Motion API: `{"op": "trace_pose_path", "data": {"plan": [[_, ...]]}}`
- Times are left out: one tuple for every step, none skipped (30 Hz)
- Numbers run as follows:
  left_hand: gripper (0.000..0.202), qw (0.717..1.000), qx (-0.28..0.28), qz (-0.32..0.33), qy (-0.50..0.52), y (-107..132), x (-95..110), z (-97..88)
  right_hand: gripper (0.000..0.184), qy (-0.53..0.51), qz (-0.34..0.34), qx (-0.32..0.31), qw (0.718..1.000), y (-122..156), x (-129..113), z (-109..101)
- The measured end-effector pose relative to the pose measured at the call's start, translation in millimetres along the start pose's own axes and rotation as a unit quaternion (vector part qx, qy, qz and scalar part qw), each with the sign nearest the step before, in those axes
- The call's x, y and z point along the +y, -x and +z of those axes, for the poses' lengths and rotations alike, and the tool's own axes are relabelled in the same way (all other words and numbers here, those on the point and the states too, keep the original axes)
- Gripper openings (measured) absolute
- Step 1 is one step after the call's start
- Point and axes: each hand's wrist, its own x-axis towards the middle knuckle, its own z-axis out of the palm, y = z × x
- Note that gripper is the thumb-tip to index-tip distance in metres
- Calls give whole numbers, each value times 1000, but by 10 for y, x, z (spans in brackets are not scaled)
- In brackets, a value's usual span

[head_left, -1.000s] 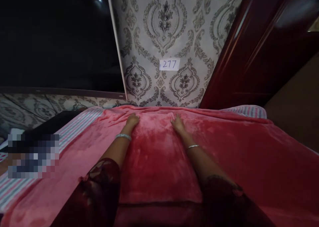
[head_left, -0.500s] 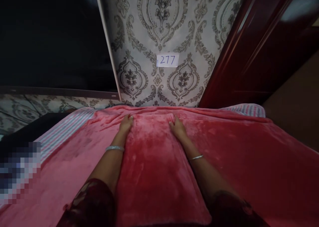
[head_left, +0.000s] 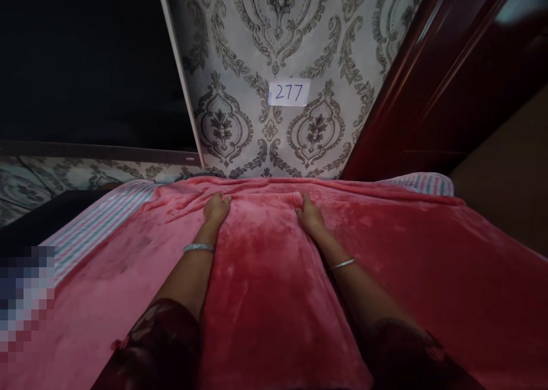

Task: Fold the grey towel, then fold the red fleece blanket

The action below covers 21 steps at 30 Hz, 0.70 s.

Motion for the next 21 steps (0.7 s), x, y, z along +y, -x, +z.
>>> {"op": "trace_pose_path", "data": {"plan": [[44, 1000, -2, 3, 0, 2, 3, -18, 69, 19, -19, 12, 1000, -10, -75, -49], [45, 1000, -5, 9, 1, 2, 6, -35, 68, 38, -53, 29, 997, -17, -175, -89], [46, 1000, -9, 16, 0, 1, 11, -48, 67, 54, -101, 45, 992, -20, -292, -113], [47, 1000, -15, 23, -3, -2, 15, -57, 66, 66, -155, 54, 984, -18, -416, -114], [48, 999, -22, 29, -9, -5, 18, -60, 66, 74, -205, 53, 975, -12, -533, -92], [49, 999, -27, 34, -17, -9, 21, -57, 66, 80, -244, 42, 966, -3, -630, -47], [50, 999, -29, 38, -26, -14, 22, -48, 66, 86, -268, 25, 959, 6, -693, 16], [50, 998, -27, 38, -34, -20, 20, -35, 67, 92, -272, 8, 958, 15, -716, 91], [50, 998, -22, 36, -39, -26, 18, -18, 69, 99, -257, -7, 961, 20, -699, 170], [48, 998, -16, 35, -43, -32, 14, 0, 70, 105, -233, -18, 967, 21, -648, 247], [47, 998, -11, 33, -45, -39, 9, 17, 71, 110, -205, -23, 972, 17, -574, 315], [45, 998, -6, 31, -46, -45, 5, 32, 73, 114, -179, -24, 977, 9, -492, 370], [43, 998, -3, 31, -46, -50, 1, 44, 73, 117, -159, -22, 980, -1, -416, 408], [41, 998, 1, 32, -45, -53, -2, 53, 74, 118, -149, -18, 982, -11, -355, 431], [39, 999, 4, 33, -41, -54, -5, 57, 74, 120, -146, -16, 982, -19, -314, 440], [37, 999, 7, 33, -33, -54, -7, 58, 74, 120, -145, -16, 982, -24, -294, 438], [36, 999, 9, 32, -23, -51, -9, 57, 74, 119, -145, -19, 982, -26, -292, 430], [35, 999, 11, 29, -13, -47, -11, 54, 73, 117, -145, -21, 982, -24, -300, 419], [35, 1000, 11, 26, -5, -42, -14, 52, 73, 115, -144, -23, 983, -20, -314, 410], [34, 1000, 11, 23, 2, -37, -16, 50, 72, 112, -143, -25, 983, -16, -327, 403], [34, 1000, 12, 20, 6, -33, -19, 49, 72, 110, -142, -25, 983, -12, -337, 401]]}}
